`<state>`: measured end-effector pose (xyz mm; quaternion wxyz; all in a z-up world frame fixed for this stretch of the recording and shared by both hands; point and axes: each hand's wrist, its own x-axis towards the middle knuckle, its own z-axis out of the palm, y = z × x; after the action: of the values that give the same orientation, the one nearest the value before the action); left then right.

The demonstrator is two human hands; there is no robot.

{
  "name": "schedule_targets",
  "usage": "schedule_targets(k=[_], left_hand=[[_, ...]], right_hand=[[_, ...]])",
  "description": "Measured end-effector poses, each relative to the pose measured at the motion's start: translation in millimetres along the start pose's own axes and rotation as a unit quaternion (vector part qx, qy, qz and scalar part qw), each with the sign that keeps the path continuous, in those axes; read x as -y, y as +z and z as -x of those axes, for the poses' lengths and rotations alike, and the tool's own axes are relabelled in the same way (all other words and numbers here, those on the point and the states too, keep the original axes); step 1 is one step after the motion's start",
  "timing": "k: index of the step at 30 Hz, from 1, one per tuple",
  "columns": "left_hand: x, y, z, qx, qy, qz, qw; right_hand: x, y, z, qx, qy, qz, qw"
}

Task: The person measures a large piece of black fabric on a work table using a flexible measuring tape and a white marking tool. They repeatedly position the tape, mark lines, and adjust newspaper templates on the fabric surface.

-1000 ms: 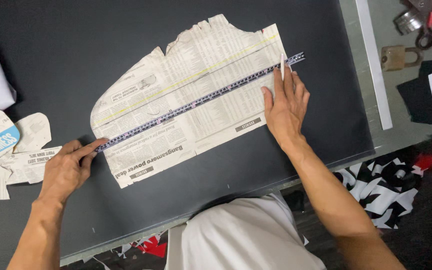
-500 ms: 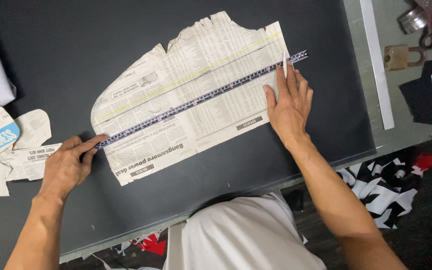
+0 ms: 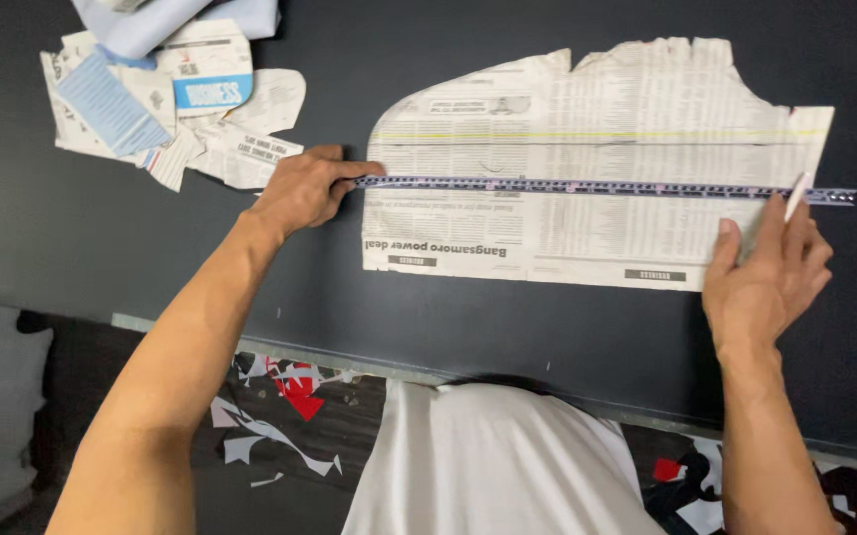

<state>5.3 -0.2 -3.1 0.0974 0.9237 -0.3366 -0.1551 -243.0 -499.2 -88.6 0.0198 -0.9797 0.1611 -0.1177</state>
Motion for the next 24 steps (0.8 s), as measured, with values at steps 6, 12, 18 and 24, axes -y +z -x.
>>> schedule_targets(k=[6,12,18,24], left_hand=[[3,0,-2,0.025,-0.022,0.003,0.999],[6,1,-3,0.020,0.003,0.011,1.000],[6,0,-2,0.044,-0.015,0.005,0.999],[5,-2,-3,0.038,-0.010,0.015,0.999]], right_hand=[[-13,11,6,-0.004,-0.024,0.018,1.000],[-14,13,6,-0.009,-0.030,0.028,0.999],[-13,13,6,-0.010,-0.029,0.032,0.999],[-11,10,5,-0.007,-0.023,0.033,0.999]])
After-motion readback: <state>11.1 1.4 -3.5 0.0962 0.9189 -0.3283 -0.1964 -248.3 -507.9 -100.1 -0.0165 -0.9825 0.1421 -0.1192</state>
